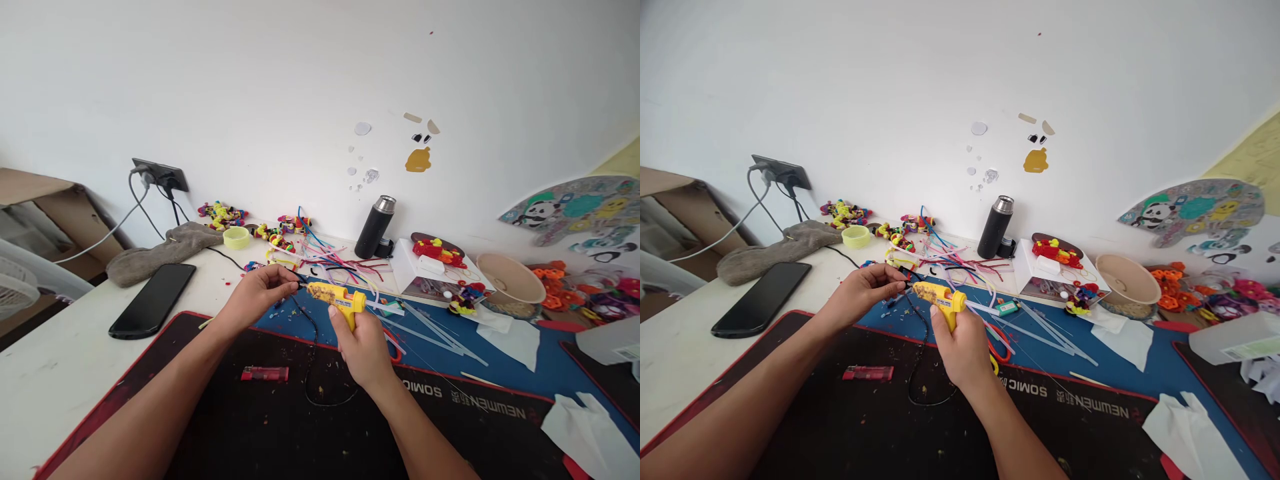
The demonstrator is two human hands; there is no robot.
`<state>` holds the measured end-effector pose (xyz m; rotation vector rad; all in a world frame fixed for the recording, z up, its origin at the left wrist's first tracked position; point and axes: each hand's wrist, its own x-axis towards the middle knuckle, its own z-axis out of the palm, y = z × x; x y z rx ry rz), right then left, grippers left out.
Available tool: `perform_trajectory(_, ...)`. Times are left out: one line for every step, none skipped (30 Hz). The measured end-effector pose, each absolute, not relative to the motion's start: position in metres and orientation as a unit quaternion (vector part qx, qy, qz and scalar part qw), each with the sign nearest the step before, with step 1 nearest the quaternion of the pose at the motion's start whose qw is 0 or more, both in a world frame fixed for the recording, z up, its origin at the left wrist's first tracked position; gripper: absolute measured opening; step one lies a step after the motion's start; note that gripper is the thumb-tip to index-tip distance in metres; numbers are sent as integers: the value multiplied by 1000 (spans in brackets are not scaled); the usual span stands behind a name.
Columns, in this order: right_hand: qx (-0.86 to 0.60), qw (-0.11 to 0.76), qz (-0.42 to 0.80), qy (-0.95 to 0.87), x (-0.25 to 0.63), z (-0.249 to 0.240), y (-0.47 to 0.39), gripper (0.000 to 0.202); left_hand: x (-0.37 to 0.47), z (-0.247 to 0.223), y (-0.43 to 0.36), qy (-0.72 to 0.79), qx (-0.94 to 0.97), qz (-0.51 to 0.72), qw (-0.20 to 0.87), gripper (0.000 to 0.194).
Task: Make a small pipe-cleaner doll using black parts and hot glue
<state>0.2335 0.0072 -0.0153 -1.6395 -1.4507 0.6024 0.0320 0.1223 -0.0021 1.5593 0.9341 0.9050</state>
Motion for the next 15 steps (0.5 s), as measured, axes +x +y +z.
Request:
perform_trajectory(-654,422,239,-580,233,-15,7,57,32,-2,122,392,652,378,527,42)
perform_trajectory(-653,422,238,-582,233,-15,7,57,32,-3,122,392,652,378,527,42)
perform_trajectory(-653,422,236,-583,233,-15,7,57,32,-3,122,393,652,378,527,42)
perform_trajectory(-653,420,235,-584,233,-15,7,57,32,-3,122,393,652,378,527,42)
perform_trajectory(-653,419,233,-585,233,-15,7,57,32,-3,122,393,652,378,527,42)
perform_trajectory(-654,418,232,-586,233,-15,7,57,31,-3,122,393,653,379,526,42)
perform_trajectory(-654,416,231,-588,234,-16,7,57,31,-3,123,393,653,380,524,43)
perform_trajectory(-654,416,230,-589,234,-16,7,57,31,-3,123,394,655,381,521,43)
perform_trajectory(-653,415,229,-590,234,-16,7,56,31,-3,123,395,656,381,519,43)
perform_trajectory(-653,415,228,-591,234,-16,7,56,31,-2,123,396,656,382,517,43)
perform_trajectory(-653,415,227,-592,234,-16,7,56,31,-2,123,397,656,382,516,43)
perform_trajectory(-653,414,226,-592,234,-17,8,56,31,-1,122,397,656,381,516,43)
perform_trajectory(-654,413,225,-592,234,-17,8,56,31,-1,122,397,655,381,517,43)
perform_trajectory(-655,412,224,-593,234,-17,8,56,31,0,122,397,655,381,518,42)
perform_trajectory(-655,411,222,-593,233,-16,8,55,31,0,122,397,655,382,517,42)
